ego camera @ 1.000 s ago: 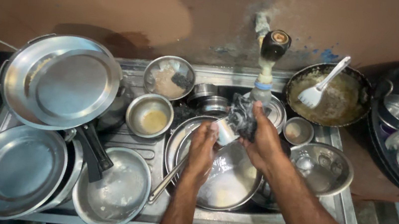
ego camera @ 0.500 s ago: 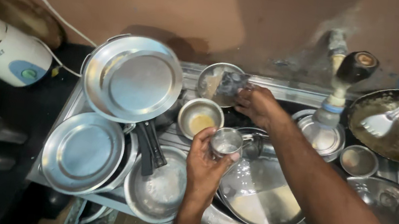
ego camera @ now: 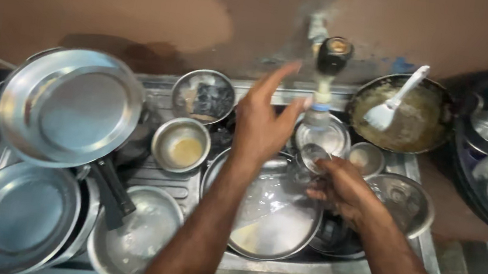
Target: The person washes multiple stainless steel kitchen items in a sink using a sponge and running water. They scrub and rinse small bowls, cups, a ladle, and a large plate, placing cleaned items aside as they work.
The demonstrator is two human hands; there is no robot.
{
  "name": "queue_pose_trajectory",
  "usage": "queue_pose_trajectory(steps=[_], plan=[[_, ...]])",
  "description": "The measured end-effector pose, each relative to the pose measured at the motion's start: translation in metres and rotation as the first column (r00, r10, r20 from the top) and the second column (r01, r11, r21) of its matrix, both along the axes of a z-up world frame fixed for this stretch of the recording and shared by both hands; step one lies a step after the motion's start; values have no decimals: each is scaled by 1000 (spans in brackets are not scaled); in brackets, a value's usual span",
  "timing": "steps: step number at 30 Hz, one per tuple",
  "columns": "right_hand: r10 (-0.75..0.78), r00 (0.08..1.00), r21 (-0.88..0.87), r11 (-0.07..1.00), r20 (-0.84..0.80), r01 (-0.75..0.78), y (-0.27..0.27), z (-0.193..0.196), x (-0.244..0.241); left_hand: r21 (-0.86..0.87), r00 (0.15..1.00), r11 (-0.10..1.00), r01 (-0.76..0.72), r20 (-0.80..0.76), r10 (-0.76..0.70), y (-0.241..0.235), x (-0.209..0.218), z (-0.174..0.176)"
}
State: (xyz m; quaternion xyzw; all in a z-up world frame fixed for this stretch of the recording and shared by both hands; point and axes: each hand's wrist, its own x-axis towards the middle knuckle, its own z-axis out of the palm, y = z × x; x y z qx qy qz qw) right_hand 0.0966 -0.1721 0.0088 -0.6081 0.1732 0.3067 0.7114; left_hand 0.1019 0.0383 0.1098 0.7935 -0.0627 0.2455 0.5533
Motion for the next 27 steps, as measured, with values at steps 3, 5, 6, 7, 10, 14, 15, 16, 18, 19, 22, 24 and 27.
queue_pose_trajectory(steps=[3,5,6,7,10,14,15,16,18,19,22,24,27], plan=[[-67,997,-193,979,32,72,-7,-3,3,256,975,960,115,156,-158,-20,52,28],[-65,996,-194,978,53,74,-2,-7,3,329,979,923,199,-26,-201,-31,70,38],[-66,996,-195,978,65,78,1,-9,5,318,984,933,172,-18,-175,-34,73,39],[-63,994,-182,980,93,79,3,-11,8,305,989,941,145,-10,-148,-35,76,41],[-42,991,-190,980,123,65,6,-20,10,275,994,956,103,-48,-93,-38,76,41],[-38,991,-215,974,127,65,14,-21,23,314,999,949,33,-52,-17,-43,71,50],[-49,990,-204,976,132,75,15,-21,25,315,997,949,16,-79,10,-45,71,50],[-75,990,-215,972,120,99,15,-22,26,315,994,949,0,-108,36,-49,69,48],[-128,987,-235,961,99,148,19,-22,27,301,997,953,-39,-46,55,-53,67,39],[-90,991,-237,965,103,112,21,-21,27,286,998,956,-61,45,50,-53,66,32],[-40,990,-281,957,139,78,22,-18,26,79,972,978,-192,155,178,-49,53,-8],[-85,977,-348,926,197,150,24,-17,27,-95,959,955,-280,-70,274,-46,34,-47],[47,984,-303,953,174,8,22,-16,23,-218,919,933,-285,-337,202,-42,0,-108]])
